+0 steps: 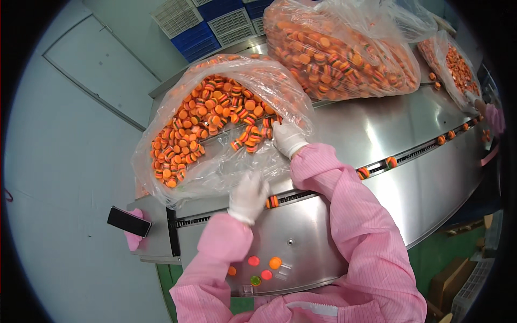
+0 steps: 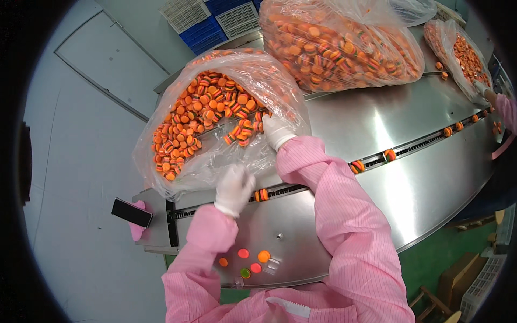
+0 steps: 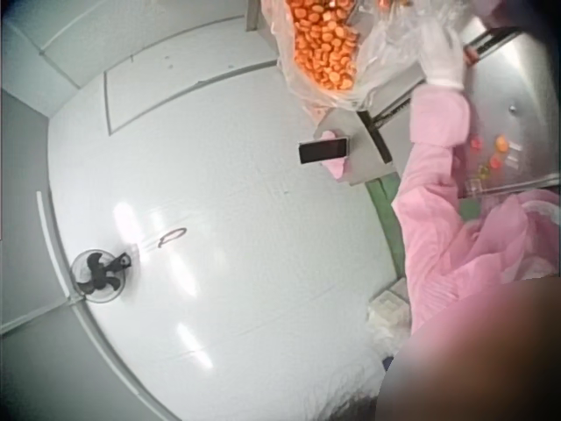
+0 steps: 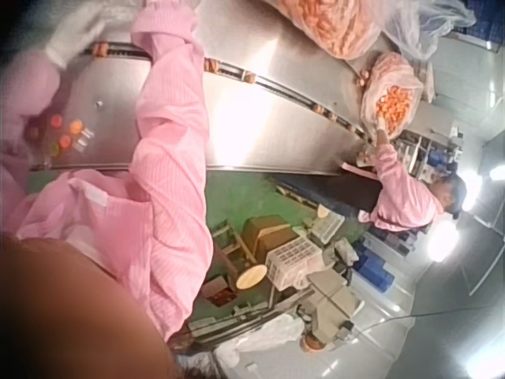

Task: The person picks small orange and green plastic caps from a large bag and places them onto a moving conveyor belt. They arrange the caps in a specific sequence, alternating colors, and occasionally adjust the position of the caps on the belt to ensure proper alignment.

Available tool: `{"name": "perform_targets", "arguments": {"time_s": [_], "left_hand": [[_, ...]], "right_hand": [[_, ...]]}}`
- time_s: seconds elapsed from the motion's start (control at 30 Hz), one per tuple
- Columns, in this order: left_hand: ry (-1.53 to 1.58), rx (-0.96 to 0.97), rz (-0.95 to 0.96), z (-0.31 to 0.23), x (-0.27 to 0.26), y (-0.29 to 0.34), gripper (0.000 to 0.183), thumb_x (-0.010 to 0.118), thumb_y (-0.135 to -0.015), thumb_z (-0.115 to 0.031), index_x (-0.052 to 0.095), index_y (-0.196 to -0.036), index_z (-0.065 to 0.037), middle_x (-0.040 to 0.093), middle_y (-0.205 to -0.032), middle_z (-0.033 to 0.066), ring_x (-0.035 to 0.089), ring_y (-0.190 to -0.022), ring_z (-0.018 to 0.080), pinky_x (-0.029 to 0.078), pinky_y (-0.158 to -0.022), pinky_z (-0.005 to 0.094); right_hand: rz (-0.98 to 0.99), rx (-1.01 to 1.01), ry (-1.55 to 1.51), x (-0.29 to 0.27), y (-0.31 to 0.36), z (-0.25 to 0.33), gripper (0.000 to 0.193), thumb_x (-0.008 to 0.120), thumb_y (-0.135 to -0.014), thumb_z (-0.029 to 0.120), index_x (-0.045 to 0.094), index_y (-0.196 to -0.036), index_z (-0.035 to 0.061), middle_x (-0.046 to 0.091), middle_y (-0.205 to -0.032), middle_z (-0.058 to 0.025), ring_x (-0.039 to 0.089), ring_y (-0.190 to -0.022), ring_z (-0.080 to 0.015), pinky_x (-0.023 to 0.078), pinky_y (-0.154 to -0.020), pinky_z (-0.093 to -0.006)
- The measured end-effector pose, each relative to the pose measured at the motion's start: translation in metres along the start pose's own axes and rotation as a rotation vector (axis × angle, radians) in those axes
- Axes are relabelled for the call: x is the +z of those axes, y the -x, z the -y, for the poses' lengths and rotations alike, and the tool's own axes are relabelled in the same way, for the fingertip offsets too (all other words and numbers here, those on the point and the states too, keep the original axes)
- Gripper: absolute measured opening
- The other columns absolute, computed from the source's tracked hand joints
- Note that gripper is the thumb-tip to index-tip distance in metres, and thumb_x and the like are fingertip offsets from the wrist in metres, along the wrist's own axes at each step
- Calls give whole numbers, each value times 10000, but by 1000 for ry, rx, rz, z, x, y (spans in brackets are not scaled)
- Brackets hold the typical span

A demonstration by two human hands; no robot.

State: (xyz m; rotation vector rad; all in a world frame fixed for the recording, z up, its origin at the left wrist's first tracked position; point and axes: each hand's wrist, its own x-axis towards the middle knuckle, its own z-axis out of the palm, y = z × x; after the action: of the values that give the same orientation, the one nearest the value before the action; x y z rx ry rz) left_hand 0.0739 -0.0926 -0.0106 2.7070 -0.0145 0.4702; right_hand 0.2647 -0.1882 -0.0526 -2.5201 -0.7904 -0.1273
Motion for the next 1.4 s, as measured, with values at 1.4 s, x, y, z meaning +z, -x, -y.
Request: {"name": "perform_targets", "arguments": {"time_s": [1.4], "left_hand": [[-144,-220,254,100,16,-100,366,653,-726,-185,536,-1063,-104,556,-1045,162,548,-997,344,452,-826,420]], "right_hand": [[77,-768,-147,-8,127,79,306,584,-794,246,521,-1023,53,522,-1116,-175,513,-1055,-313,430,-846,-413]]}}
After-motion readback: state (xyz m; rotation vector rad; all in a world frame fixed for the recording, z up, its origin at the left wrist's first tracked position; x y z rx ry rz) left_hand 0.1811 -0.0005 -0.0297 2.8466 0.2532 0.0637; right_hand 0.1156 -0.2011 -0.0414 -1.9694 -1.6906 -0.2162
